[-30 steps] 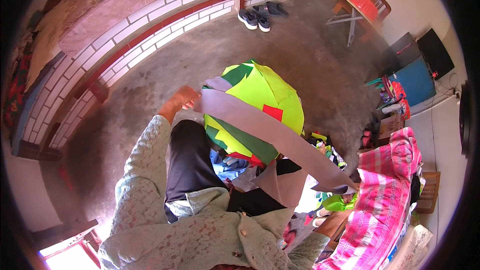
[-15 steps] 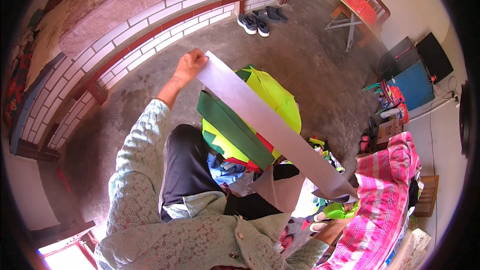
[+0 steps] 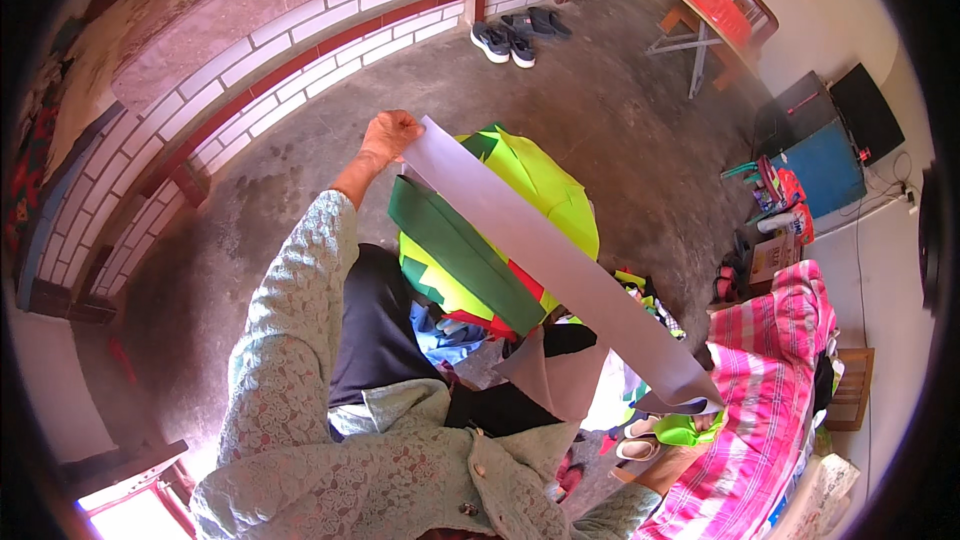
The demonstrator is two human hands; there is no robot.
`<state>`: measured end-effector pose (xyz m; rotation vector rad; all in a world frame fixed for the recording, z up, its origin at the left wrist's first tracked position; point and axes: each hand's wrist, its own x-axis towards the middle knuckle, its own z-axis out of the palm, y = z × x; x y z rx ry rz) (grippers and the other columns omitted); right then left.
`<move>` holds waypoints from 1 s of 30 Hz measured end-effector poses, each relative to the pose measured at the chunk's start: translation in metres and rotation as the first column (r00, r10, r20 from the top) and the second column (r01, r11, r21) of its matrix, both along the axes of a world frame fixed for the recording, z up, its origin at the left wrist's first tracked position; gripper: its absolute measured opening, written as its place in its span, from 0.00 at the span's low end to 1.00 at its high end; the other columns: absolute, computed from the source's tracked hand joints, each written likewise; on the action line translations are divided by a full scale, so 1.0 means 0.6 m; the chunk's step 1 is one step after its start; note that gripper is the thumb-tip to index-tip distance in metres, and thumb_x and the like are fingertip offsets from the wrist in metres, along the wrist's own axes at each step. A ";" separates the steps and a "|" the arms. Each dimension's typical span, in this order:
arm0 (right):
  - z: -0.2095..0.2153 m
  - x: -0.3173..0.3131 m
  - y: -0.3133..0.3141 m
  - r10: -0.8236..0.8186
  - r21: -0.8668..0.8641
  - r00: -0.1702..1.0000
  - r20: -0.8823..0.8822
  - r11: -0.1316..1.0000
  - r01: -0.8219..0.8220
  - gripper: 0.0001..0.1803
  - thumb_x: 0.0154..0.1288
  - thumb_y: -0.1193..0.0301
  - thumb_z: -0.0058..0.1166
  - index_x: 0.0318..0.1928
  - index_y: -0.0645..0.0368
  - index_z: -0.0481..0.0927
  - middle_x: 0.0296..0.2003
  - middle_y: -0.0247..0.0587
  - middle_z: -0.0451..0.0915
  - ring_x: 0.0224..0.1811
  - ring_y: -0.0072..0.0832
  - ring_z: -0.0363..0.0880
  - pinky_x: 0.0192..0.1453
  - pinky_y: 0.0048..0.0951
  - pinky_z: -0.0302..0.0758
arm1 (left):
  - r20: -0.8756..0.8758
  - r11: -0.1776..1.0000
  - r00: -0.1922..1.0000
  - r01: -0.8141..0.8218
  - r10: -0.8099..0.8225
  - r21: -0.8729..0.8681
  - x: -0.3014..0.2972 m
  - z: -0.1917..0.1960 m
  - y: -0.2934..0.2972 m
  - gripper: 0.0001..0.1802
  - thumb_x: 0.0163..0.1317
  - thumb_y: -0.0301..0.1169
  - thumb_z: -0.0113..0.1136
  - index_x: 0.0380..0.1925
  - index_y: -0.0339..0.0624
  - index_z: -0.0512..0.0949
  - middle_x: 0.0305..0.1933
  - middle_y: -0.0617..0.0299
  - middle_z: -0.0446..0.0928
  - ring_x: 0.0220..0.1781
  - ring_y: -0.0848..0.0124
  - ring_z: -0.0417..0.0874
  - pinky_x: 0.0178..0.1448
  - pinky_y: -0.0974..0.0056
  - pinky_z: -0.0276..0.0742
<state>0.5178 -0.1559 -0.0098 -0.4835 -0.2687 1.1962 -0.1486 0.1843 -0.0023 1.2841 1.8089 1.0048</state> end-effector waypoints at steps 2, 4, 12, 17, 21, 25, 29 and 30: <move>0.008 -0.001 0.014 0.022 0.017 1.000 0.003 1.000 -0.022 0.15 0.70 0.57 0.39 0.27 0.49 0.67 0.13 0.19 0.61 0.09 0.12 0.52 0.11 0.15 0.48 | 0.001 1.000 1.000 0.012 -0.012 0.014 -0.013 -0.006 -0.004 0.12 0.53 0.37 0.63 0.31 0.39 0.80 0.27 0.60 0.80 0.26 0.73 0.80 0.26 0.67 0.81; 0.016 0.000 0.021 0.044 0.030 0.999 0.008 0.999 -0.044 0.15 0.70 0.57 0.39 0.27 0.49 0.67 0.13 0.19 0.61 0.09 0.12 0.53 0.11 0.15 0.48 | -0.042 1.000 0.999 0.022 -0.022 -0.001 -0.020 -0.013 -0.008 0.12 0.53 0.37 0.64 0.31 0.39 0.80 0.26 0.60 0.79 0.25 0.73 0.80 0.26 0.67 0.80; 0.033 0.008 0.036 0.143 0.067 0.989 0.040 0.987 -0.146 0.15 0.70 0.57 0.39 0.28 0.49 0.67 0.14 0.19 0.62 0.09 0.11 0.53 0.11 0.15 0.48 | -0.143 0.980 0.981 -0.110 0.134 0.165 -0.005 -0.048 -0.040 0.11 0.54 0.33 0.63 0.35 0.40 0.79 0.30 0.55 0.81 0.33 0.64 0.84 0.39 0.63 0.78; 0.053 0.016 0.106 0.337 0.055 0.939 0.071 0.938 -0.341 0.15 0.70 0.56 0.39 0.28 0.49 0.68 0.14 0.19 0.63 0.09 0.11 0.54 0.11 0.15 0.48 | -0.013 0.877 0.987 -0.139 0.163 0.460 0.082 -0.039 -0.127 0.09 0.56 0.29 0.60 0.37 0.41 0.78 0.34 0.55 0.81 0.38 0.59 0.83 0.43 0.60 0.76; 0.171 -0.157 0.224 0.332 -0.190 0.942 0.053 0.929 -0.317 0.18 0.72 0.57 0.35 0.23 0.46 0.64 0.08 0.18 0.54 0.05 0.11 0.48 0.09 0.15 0.43 | -0.037 0.871 0.995 -0.059 0.088 0.489 0.139 -0.048 -0.206 0.07 0.52 0.25 0.61 0.33 0.41 0.78 0.37 0.55 0.79 0.43 0.56 0.79 0.47 0.58 0.74; 0.213 -0.303 0.320 0.372 -0.089 0.927 0.058 0.926 -0.366 0.13 0.71 0.63 0.39 0.30 0.53 0.71 0.12 0.21 0.54 0.09 0.10 0.51 0.11 0.15 0.48 | -0.262 0.796 0.962 0.103 0.072 0.596 0.141 -0.047 -0.215 0.10 0.47 0.25 0.63 0.32 0.44 0.78 0.42 0.59 0.76 0.47 0.57 0.76 0.53 0.57 0.69; 0.229 -0.448 0.422 0.653 -0.058 0.757 0.012 0.756 -0.652 0.17 0.69 0.65 0.44 0.20 0.52 0.67 0.12 0.27 0.63 0.11 0.16 0.57 0.12 0.19 0.52 | -0.351 0.832 0.936 0.171 0.030 0.528 0.137 -0.051 -0.216 0.09 0.50 0.27 0.62 0.34 0.43 0.78 0.46 0.59 0.75 0.51 0.57 0.74 0.55 0.57 0.68; 0.229 -0.476 0.436 0.653 -0.135 0.756 0.051 0.755 -0.642 0.14 0.67 0.66 0.47 0.23 0.54 0.69 0.13 0.29 0.65 0.12 0.17 0.58 0.13 0.19 0.54 | -0.351 0.831 0.936 0.170 0.033 0.530 0.136 -0.051 -0.215 0.09 0.51 0.28 0.62 0.34 0.44 0.78 0.46 0.59 0.75 0.51 0.57 0.74 0.55 0.57 0.68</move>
